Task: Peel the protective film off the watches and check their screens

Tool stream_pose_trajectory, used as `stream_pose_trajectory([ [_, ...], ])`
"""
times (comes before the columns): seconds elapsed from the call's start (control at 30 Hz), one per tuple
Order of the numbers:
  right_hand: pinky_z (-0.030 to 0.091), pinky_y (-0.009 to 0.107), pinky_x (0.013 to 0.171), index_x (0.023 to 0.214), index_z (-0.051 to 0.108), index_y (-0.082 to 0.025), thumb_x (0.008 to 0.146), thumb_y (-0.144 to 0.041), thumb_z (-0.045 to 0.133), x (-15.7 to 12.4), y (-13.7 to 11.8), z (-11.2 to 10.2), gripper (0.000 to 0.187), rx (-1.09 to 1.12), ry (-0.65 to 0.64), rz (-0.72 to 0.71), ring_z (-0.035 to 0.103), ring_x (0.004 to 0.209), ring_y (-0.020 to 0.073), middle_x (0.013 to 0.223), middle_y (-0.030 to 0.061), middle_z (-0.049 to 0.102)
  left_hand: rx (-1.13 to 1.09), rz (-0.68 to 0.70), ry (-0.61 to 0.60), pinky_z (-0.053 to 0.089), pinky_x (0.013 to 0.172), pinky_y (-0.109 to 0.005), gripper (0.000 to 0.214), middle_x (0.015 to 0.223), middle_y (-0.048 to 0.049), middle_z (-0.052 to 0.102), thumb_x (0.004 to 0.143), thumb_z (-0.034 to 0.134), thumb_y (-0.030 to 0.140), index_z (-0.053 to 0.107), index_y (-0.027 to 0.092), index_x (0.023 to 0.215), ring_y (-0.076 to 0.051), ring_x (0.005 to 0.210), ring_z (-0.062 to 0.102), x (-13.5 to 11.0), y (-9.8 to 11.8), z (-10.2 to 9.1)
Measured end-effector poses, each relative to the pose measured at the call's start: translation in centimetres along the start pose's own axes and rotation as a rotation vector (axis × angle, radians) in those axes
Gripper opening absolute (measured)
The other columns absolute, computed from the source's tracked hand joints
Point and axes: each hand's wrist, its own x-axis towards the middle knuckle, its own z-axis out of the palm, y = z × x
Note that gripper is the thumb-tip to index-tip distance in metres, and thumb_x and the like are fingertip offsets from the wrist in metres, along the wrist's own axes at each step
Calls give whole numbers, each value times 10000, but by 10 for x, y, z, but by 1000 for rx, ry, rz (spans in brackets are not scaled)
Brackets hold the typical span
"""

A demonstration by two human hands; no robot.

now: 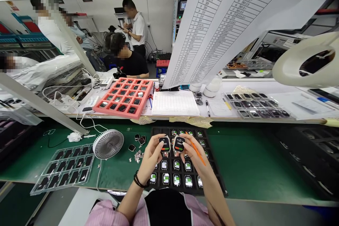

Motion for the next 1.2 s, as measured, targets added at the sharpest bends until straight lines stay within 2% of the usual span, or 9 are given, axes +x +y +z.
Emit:
stream_pose_trajectory([
  [0.13,448,238,443,1115,532,-269,762,-288,707,-2,-5,-1,395,8,-72,13,630,684,161,1061,66,615,-21,0,-6,304,394,-186,395,884,-19,557,879,479,525,538,231,1137,-38,456,407,-2,-2,-4],
  [0.2,446,221,434,1130,519,-284,728,-245,737,-2,-5,-4,458,8,-95,17,635,705,163,1083,62,610,-22,6,-5,300,394,-183,388,888,-18,555,878,488,514,540,230,1137,-33,454,410,-2,-2,-5],
  [0.3,466,223,435,1141,513,-281,739,-256,731,0,-1,-9,458,-6,-117,23,638,703,165,1081,69,611,-6,7,-22,303,398,-184,382,918,-22,565,888,487,494,522,231,1163,-12,422,369,-3,-1,-7],
  [0.47,484,235,473,1141,503,-291,754,-276,726,8,11,-10,447,-84,-25,-12,652,767,184,1059,62,608,26,3,-24,328,412,-194,394,1012,-53,576,893,479,494,500,231,1186,-8,422,342,-2,2,-7],
  [0.6,486,263,508,1135,510,-289,779,-315,697,9,10,-4,403,-127,-3,-10,646,736,173,1093,66,596,39,-3,-6,293,396,-192,431,917,-41,583,864,510,526,512,210,1156,-24,428,348,0,3,-5],
  [0.73,479,277,517,1110,537,-289,825,-349,639,7,4,0,309,-151,21,-3,593,594,112,1090,51,600,19,-10,3,287,400,-190,411,893,-33,579,871,506,516,517,209,1144,-38,453,391,0,3,-4],
  [0.93,463,268,492,1096,537,-274,802,-378,662,10,6,-1,336,-150,17,18,586,591,118,1063,52,607,-40,-18,-17,321,422,-185,381,984,-60,573,899,477,481,511,206,1160,-70,554,515,0,-1,-6],
  [1.1,461,265,508,1107,535,-254,853,-402,592,10,6,0,300,-142,45,3,596,627,130,1044,59,608,-23,-5,-10,320,411,-183,399,1001,-64,584,886,504,479,506,204,1175,-31,477,427,2,-5,-7],
  [1.2,460,267,503,1101,546,-243,850,-408,595,10,6,1,304,-138,64,3,592,623,134,1030,64,607,-24,10,-12,328,403,-181,417,1044,-77,588,866,535,483,500,210,1179,-48,512,458,4,-7,-7],
])
